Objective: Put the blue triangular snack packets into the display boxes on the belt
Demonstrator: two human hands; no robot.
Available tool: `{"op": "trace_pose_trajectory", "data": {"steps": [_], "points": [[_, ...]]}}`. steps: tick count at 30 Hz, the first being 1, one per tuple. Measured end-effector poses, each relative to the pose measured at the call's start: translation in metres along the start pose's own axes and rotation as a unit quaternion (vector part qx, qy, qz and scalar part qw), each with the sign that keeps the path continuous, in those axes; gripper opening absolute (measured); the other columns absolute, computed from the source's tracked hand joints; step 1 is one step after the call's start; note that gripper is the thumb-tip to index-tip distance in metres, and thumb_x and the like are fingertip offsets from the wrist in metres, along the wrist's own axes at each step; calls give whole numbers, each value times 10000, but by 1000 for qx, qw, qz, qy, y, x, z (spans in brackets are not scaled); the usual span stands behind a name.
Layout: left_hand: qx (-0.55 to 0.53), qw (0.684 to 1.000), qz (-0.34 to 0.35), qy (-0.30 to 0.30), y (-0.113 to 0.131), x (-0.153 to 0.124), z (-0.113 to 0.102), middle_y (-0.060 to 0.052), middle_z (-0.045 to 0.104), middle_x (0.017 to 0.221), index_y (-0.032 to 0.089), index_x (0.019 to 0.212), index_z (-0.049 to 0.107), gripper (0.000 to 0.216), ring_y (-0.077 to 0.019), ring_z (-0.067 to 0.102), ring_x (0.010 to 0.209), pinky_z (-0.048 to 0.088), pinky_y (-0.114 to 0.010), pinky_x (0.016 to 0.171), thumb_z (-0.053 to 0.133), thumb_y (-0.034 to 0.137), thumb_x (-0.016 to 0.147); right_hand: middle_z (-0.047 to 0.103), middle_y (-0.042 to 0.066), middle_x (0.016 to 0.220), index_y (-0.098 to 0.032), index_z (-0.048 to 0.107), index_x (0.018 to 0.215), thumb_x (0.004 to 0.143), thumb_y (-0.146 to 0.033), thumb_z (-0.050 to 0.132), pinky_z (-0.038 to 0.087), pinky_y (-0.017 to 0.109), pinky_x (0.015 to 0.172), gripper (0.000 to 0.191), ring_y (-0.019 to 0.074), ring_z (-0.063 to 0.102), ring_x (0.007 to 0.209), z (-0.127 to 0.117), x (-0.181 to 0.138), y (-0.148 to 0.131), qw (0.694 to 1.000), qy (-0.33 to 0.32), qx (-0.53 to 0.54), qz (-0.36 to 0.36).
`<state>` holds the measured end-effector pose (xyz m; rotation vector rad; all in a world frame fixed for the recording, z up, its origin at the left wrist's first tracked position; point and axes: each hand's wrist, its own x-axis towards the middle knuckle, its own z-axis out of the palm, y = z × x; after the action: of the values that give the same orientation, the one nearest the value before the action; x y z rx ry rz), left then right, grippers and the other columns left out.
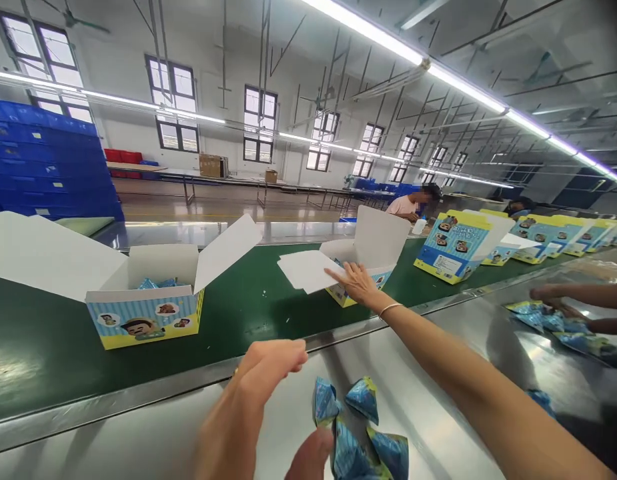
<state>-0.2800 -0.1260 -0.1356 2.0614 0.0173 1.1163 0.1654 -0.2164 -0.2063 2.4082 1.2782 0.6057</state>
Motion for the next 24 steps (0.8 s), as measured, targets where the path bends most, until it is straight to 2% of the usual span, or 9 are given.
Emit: {"op": "trace_pose_trajectory", "data": {"steps": [4,7,9,11,13,16,21,22,24], "points": [[8,1000,-16,0,3,-3,-13,-34,739,1269,371,1446,559,479,-256,745,1126,663,-420,999,673,280,990,453,328,1574,-177,366,1710,1033,-100,416,336,587,1098,682,455,499,1335,-42,-7,2,999,-5,30,27],[62,997,-15,-53,-3,2,-22,-27,688,1415,377,1461,539,450,-247,704,1245,615,-421,1094,654,340,1028,456,363,1551,-56,441,1615,1057,-152,403,349,611,1105,567,483,453,1374,-67,-34,-3,997,-26,65,41],[84,989,1,-124,-12,11,-22,-25,657,1483,374,1485,510,446,-254,675,1307,585,-438,1141,621,389,1054,548,320,1459,-81,544,1519,1063,-219,467,417,566,1073,483,451,519,1316,-74,-64,-13,992,-67,101,23],[80,976,15,-201,-27,24,-16,-49,638,1514,340,1494,502,433,-270,656,1336,558,-473,1173,583,394,1072,620,218,1370,-176,601,1482,1030,-294,597,492,460,1014,468,365,619,1206,-73,-98,-26,981,-123,147,-22],[90,956,8,-279,-47,37,-1,-95,615,1529,281,1484,523,418,-303,622,1366,523,-522,1195,545,370,1077,638,130,1327,-273,589,1522,945,-335,739,530,364,943,599,283,683,1103,-64,-127,-44,959,-184,198,-80],[139,911,-39,-387,-88,49,35,-149,569,1540,211,1519,511,474,-343,542,1432,444,-561,1244,549,313,1058,637,107,1296,-321,591,1537,839,-314,840,551,345,850,741,258,716,977,-41,-150,-76,929,-247,245,-125],[165,864,-47,-474,-166,35,103,-157,498,1595,217,1577,483,709,-336,574,1416,478,-501,1222,677,120,901,618,165,1351,-252,670,1435,898,-144,666,543,383,836,547,277,709,951,1,-134,-114,935,-234,246,-100],[170,856,-44,-486,-181,29,115,-149,495,1604,229,1564,503,720,-344,579,1413,491,-501,1206,674,87,880,622,163,1352,-229,688,1392,904,-116,632,538,382,855,504,276,706,975,8,-128,-117,937,-225,249,-95],[182,846,-39,-499,-206,18,133,-136,599,1478,208,1423,625,560,-354,609,1359,509,-515,1177,619,47,887,643,152,1326,-186,717,1280,898,-82,601,532,375,888,413,271,703,1011,21,-117,-119,940,-207,256,-91]]}}
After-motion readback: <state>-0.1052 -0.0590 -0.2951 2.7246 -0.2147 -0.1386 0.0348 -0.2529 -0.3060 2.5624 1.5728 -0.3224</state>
